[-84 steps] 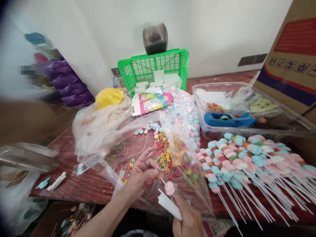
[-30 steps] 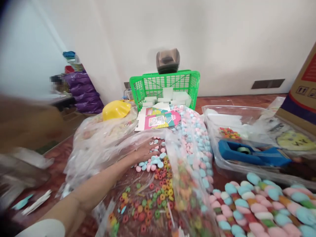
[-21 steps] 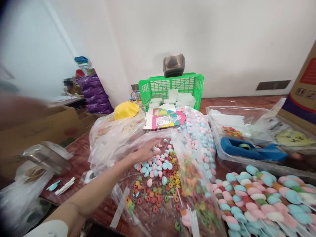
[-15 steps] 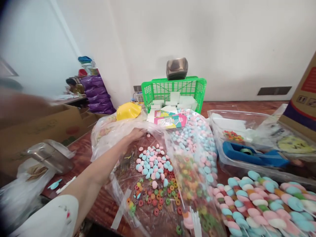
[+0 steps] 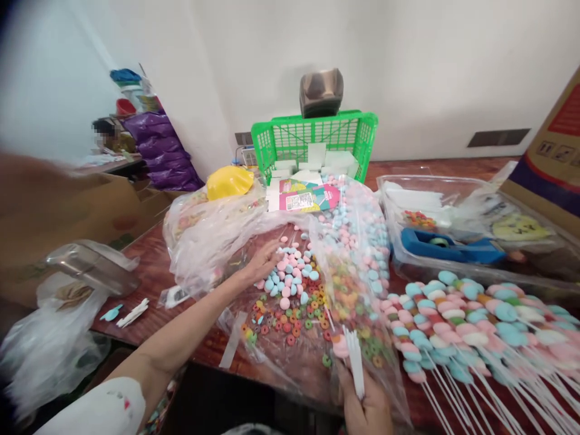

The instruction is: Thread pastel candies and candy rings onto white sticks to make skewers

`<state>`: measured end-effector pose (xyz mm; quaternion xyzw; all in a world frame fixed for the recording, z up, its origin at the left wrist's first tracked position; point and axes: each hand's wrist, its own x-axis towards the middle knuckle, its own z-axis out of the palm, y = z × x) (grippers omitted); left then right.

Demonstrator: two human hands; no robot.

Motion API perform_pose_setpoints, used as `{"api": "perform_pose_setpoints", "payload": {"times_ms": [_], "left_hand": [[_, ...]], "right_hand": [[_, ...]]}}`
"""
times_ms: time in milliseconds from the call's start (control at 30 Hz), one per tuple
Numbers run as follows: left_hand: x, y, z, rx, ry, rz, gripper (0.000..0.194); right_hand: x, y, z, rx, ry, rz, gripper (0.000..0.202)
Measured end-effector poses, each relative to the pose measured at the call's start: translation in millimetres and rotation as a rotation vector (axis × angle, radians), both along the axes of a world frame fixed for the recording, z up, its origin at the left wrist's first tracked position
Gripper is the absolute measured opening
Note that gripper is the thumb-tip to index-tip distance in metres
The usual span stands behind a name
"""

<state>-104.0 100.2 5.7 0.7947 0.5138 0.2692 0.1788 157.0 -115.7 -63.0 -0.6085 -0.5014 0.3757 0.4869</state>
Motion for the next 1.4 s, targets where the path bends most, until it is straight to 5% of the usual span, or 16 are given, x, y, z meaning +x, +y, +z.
{"api": "perform_pose_setpoints", "payload": {"times_ms": [167,233,367,500,633,833,1033,1400], "left_hand": [[13,-52,24.4,0.021,0.000,-0.125,0.024],[19,-75,22.2,-0.030,0.166,-0.153,0.023],[33,-101,3.2,0.009,0.407,-0.008,0.020],[34,-101,-8.0,0.011,0.307,-0.034,0.022],[26,-87,-3.7,0.028,0.055,0.016,0.021],[34,-70,-1.1,0.020,0.308,-0.054,0.020],[31,-87,-7.8,0.126,0.394,-0.122,0.026],[28,-94,-4.9,0.092,0.034,-0.121,0.030]], "right_hand": [[4,2,2.7,0.009,-0.050,0.014,0.034],[3,2,4.5,0.008,-0.058,0.011,0.035],[2,1,6.2,0.014,-0.067,0.002,0.036],[3,0,7.1,0.029,-0.082,-0.014,0.036],[1,-1,10.3,0.081,-0.083,0.008,0.036],[1,1,10.0,0.112,-0.121,0.002,0.029],[2,-1,8.5,0.111,-0.121,0.024,0.038],[-1,-1,17.4,0.115,-0.108,0.043,0.031]]}}
